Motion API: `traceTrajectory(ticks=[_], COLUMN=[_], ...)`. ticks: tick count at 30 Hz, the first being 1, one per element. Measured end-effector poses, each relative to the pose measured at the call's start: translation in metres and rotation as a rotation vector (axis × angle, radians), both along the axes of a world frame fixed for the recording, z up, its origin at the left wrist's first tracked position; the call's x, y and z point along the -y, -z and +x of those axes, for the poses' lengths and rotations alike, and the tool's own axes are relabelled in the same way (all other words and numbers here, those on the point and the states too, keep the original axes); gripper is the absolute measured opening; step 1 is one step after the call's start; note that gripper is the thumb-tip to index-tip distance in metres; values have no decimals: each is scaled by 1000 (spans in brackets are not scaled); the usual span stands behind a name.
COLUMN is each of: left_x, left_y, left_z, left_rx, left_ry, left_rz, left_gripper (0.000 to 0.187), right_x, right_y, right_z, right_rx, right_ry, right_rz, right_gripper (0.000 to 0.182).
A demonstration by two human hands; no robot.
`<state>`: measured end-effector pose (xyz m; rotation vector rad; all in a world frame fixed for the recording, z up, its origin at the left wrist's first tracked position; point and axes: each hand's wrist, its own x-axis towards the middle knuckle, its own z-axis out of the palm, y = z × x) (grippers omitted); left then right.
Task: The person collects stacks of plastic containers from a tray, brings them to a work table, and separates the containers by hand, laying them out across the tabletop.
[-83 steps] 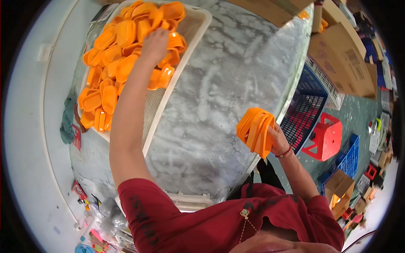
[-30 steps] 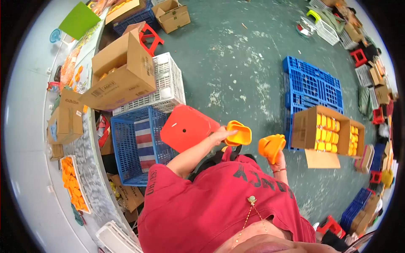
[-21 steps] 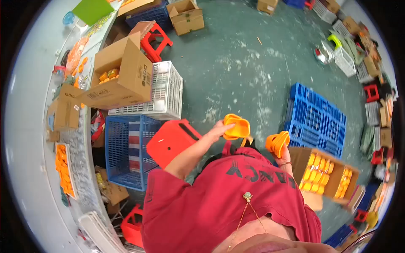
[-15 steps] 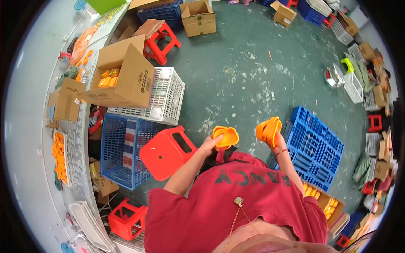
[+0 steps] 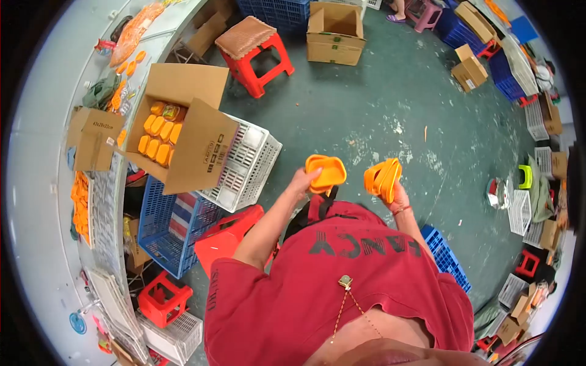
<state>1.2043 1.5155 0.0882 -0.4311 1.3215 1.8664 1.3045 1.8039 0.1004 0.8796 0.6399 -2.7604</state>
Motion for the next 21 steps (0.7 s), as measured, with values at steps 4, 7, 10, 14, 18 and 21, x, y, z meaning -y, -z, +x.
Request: traceTrajectory(ticks=[4,7,10,14,18,21], left_x=[-7,-7,-5,-5,0,13], left_y=[-27,-23,-5,-4,-20,-39], left_z=[-94,-152,-211,-299,-365,-413], left_rx=[-64,-35,8,100,87,38], left_ry=[-75,-238,-379,-631,-724,-746], left_rz=[-34,75,109,153,87,125], left_gripper=[38,40,43,45,46,46], right_x=[-31,-36,-31,1,31,60], right_y=[-6,1,18,9,-14,-33], right_z=[-116,-216,-335,-505,-651,-724], right_rx=[45,101,94,-2,-93,-102], right_ry=[-82,-198,-364,-561,-738,-759], right_rz=[24,39,15,68,34,31], right_gripper=[43,38,38,43,40,37])
